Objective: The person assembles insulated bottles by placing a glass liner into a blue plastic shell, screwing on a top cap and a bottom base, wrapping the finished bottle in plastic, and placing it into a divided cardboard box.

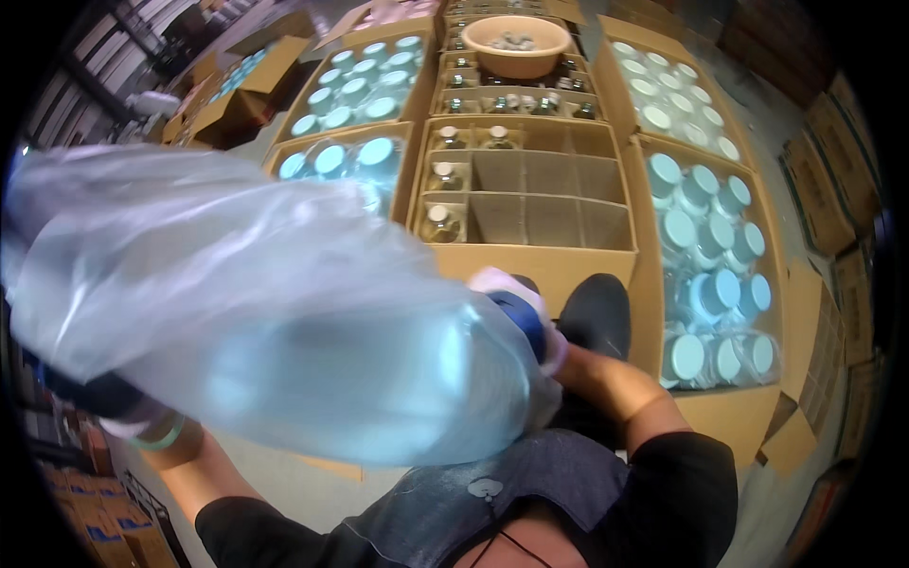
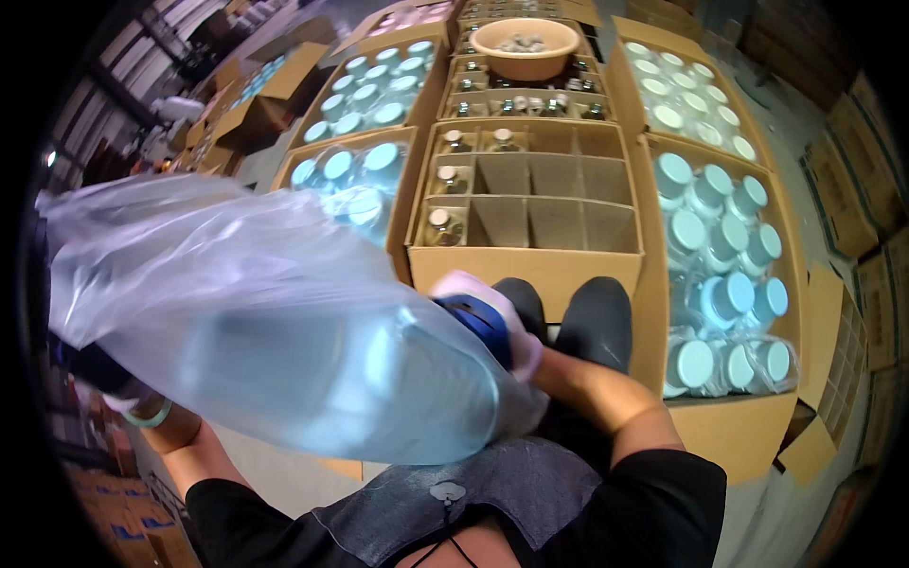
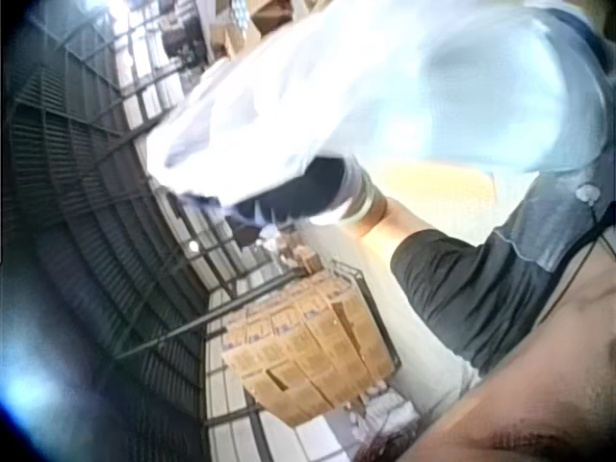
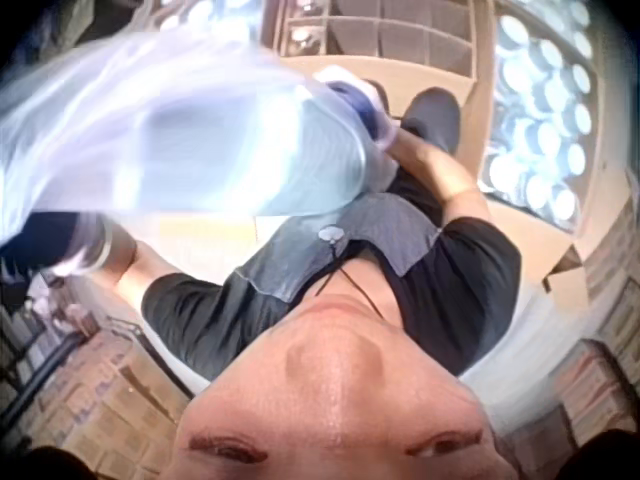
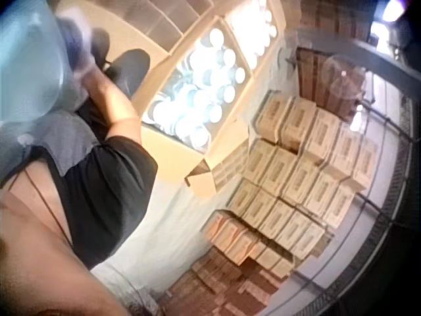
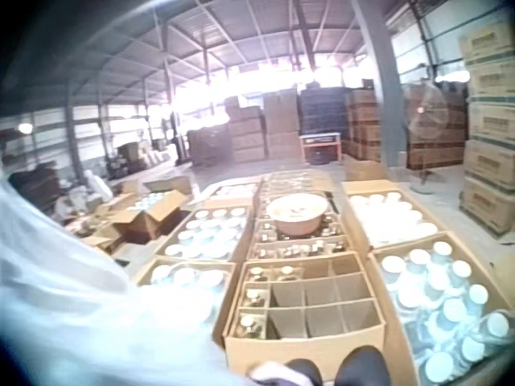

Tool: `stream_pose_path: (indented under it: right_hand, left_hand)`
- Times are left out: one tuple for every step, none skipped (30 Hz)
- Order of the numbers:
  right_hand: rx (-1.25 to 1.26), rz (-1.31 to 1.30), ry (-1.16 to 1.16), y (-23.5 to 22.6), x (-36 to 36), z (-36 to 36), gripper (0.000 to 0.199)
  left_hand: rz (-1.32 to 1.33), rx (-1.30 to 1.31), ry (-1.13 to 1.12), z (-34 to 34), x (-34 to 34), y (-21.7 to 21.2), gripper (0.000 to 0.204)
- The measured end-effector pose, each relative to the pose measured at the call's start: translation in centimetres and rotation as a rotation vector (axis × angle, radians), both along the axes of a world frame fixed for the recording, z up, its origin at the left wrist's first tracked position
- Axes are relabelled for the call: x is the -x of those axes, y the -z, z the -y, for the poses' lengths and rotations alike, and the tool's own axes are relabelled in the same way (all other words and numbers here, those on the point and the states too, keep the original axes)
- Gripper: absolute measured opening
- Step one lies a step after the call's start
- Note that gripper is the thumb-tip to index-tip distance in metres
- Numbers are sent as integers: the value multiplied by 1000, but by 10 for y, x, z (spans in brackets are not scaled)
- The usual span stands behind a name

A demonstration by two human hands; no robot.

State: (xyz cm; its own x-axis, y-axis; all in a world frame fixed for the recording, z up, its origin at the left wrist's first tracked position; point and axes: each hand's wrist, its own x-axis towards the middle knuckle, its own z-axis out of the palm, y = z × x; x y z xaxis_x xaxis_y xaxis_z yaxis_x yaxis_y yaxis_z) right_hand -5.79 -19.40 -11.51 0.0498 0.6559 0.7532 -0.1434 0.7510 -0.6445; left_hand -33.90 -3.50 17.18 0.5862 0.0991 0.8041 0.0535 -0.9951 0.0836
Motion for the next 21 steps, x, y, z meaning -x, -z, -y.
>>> stream_pose_path:
  right_hand:
    - [-40,31,179,8,-10,34,75]
    - [18,46,363,8,-9,66,64]
    - [111,73,547,12,-9,99,53]
    - [167,120,716,2,-6,125,48]
    - [65,189,767,4,-5,142,39]
    - [-1,266,662,7,-8,156,38]
    - [154,389,662,7,-19,169,50]
    - [310,508,654,5,-31,180,63]
    - [377,370,590,7,-40,187,71]
    - [422,218,527,6,-48,195,79]
    - [345,-185,393,13,-51,192,82]
    - [260,-569,270,17,-58,193,85]
    - [276,-749,182,8,-65,187,79]
    - [292,-926,86,-4,-74,180,73]
    - [329,-1102,5,-6,-80,178,68]
    - [404,-893,208,2,-85,175,61]
    - [470,-676,402,20,-90,168,56]
    - [474,-567,481,17,-90,172,57]
    - [477,-460,564,15,-90,177,58]
    - [479,-355,648,12,-91,181,59]
    - [396,-535,459,-5,-84,185,60]
  left_hand:
    - [-10,-18,26,9,-18,-4,47]
    - [-20,-38,46,17,-35,-9,47]
    - [-23,-43,70,18,-55,-3,47]
    - [-27,-59,83,25,-71,-4,47]
    - [-33,-79,87,33,-85,-5,47]
    - [-36,-98,95,39,-100,-6,47]
    - [-42,-120,92,44,-112,-7,47]
    - [-50,-133,87,46,-120,-11,47]
    - [-57,-124,93,44,-129,-7,47]
    - [-64,-90,110,43,-134,-7,47]
    - [-56,142,211,34,-130,0,46]
    - [-21,316,311,31,-140,9,45]
    - [8,469,376,43,-144,4,45]
    - [55,548,417,55,-148,-1,43]
    - [108,653,463,67,-153,7,42]
    - [114,612,447,81,-163,5,43]
    - [119,568,428,95,-172,2,44]
    - [139,551,425,97,-181,13,44]
    - [196,592,429,97,-190,24,45]
    - [214,589,450,90,-196,33,45]
    - [197,519,452,84,-194,29,46]
